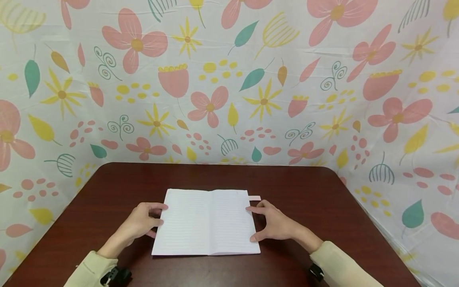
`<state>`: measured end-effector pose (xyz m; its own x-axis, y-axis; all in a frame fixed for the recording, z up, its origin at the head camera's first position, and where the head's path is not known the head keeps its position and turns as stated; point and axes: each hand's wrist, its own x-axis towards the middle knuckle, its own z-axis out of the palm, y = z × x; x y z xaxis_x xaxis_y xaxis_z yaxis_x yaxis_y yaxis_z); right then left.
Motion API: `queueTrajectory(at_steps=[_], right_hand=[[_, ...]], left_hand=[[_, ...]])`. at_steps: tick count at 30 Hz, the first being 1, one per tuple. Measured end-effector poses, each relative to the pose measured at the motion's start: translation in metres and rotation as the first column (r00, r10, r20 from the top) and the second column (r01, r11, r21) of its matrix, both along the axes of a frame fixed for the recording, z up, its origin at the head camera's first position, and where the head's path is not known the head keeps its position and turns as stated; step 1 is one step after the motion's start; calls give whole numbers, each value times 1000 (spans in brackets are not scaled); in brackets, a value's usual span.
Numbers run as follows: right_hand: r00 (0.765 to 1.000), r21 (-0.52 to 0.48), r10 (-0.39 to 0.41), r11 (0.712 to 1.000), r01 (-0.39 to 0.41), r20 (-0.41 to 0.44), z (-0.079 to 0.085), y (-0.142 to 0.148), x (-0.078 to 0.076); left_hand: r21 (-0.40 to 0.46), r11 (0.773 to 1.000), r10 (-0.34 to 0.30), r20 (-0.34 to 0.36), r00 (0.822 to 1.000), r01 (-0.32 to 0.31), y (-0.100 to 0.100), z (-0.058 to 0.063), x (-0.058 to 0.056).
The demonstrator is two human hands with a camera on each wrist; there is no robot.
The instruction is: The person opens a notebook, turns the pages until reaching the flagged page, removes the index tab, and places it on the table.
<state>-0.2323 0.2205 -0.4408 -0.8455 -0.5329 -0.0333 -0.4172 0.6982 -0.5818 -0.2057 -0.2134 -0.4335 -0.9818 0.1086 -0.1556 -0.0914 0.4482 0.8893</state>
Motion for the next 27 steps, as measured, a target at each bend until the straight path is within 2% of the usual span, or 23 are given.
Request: queueTrajectory(at_steps=[14,27], right_hand=[[1000,23,-6,1000,6,-10,0,-3,1],[1000,0,0,1000,0,-6,-4,-8,-1]], left_hand=[[6,1000,-1,-1,1000,1,0,1,0],[0,1000,3,-1,1000,-3,0,-1,-1]])
